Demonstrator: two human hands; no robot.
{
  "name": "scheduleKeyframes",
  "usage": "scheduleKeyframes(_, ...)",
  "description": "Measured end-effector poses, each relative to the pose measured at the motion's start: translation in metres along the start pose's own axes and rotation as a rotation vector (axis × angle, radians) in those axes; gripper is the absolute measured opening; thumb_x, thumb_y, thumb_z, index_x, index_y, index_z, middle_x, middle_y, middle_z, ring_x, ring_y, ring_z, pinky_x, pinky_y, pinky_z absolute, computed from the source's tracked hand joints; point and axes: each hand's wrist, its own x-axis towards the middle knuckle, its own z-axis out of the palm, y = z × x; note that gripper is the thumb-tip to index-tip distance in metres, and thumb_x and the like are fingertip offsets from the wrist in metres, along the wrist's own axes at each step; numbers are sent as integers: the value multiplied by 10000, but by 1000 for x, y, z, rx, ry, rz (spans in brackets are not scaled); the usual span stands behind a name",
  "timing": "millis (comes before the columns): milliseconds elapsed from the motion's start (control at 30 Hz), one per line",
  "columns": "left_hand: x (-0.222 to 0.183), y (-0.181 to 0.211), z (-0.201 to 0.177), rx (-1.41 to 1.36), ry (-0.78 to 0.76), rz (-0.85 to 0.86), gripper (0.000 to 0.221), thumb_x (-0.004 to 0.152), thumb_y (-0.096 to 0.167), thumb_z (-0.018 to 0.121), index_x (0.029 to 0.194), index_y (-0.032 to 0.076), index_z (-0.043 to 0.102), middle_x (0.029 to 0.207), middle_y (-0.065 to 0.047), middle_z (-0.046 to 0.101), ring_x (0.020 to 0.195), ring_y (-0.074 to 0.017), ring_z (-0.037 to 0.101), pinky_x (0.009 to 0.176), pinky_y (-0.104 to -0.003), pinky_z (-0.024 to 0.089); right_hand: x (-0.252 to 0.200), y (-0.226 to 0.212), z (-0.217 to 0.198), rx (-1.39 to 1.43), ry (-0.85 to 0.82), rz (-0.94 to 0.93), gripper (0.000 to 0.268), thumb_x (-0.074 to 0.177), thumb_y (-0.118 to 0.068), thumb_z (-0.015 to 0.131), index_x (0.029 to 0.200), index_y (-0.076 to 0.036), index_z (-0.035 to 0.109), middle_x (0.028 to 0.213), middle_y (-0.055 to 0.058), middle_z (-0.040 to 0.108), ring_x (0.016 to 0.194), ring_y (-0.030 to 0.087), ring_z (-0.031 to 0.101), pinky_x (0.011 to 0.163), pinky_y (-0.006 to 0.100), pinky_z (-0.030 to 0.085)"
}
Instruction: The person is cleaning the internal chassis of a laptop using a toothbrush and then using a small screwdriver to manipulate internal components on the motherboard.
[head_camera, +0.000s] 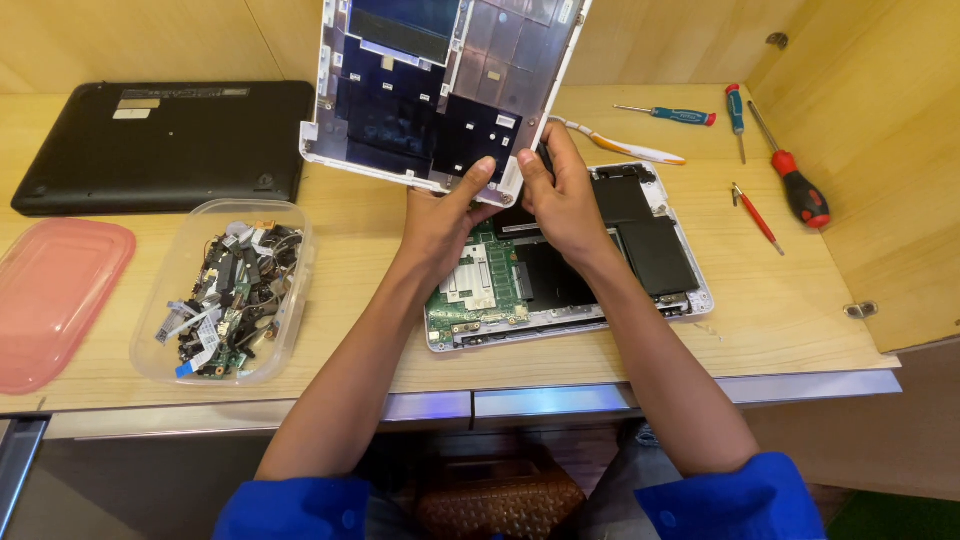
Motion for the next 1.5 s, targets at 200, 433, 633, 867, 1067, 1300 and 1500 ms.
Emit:
scheduleKeyframes(200,9,-18,-8,-95,11,10,484,843,57,873,1276,89,660,1144,-70,752,941,-200,755,811,-442,689,-5,-3,11,-68,1,-12,145,1112,-102,418,1211,-90,522,628,-70,349,499,16,395,459,176,383)
scheduleKeyframes(433,33,-45,-26,-130,-100,138,456,901,60,842,1313,137,663,1190,-49,746,995,-174,732,800,-395,688,-10,-4,21,74,1,30,138,1121,-108,394,1229,-103,479,641,-73,321,531,28,347,485,181,376)
scheduleKeyframes(633,30,-29,-16,-130,-40,244,464,885,44,852,1306,105,666,1154,-41,766,983,-151,744,806,-360,689,-13,-27,0,-563,170,-114,175,1089,-212,528,1188,-118,638,546,14,392,519,150,423,528,286,379)
scheduleKeyframes(867,48,-22,-44,83,127,462,480,897,120,869,1318,94,640,1118,10,737,979,-41,626,809,-280,621,-22,-24,15,-885,-34,-364,152,1027,-114,603,957,-146,734,500,21,496,471,190,551,498,269,451)
scheduleKeyframes(1067,29,-24,-23,65,167,454,446,910,132,852,1306,98,650,1109,4,738,993,-39,618,839,-268,605,-30,-22,33,-890,-132,-362,161,1067,-132,553,1055,-92,708,603,109,625,547,308,659,515,354,516)
scheduleKeyframes(1300,13,-23,-7,19,175,420,440,918,138,835,1308,86,638,1097,-12,736,972,-49,632,832,-276,610,-32,-26,34,-916,-107,-279,203,1113,-187,503,1002,-100,650,617,135,667,568,334,700,522,383,529)
scheduleKeyframes(1500,24,-30,-16,-33,164,424,423,929,131,827,1305,83,641,1079,-19,745,968,-49,640,822,-279,614,-32,-20,28,-901,-114,-255,242,1114,-212,500,964,-99,652,607,146,668,557,365,692,495,402,520)
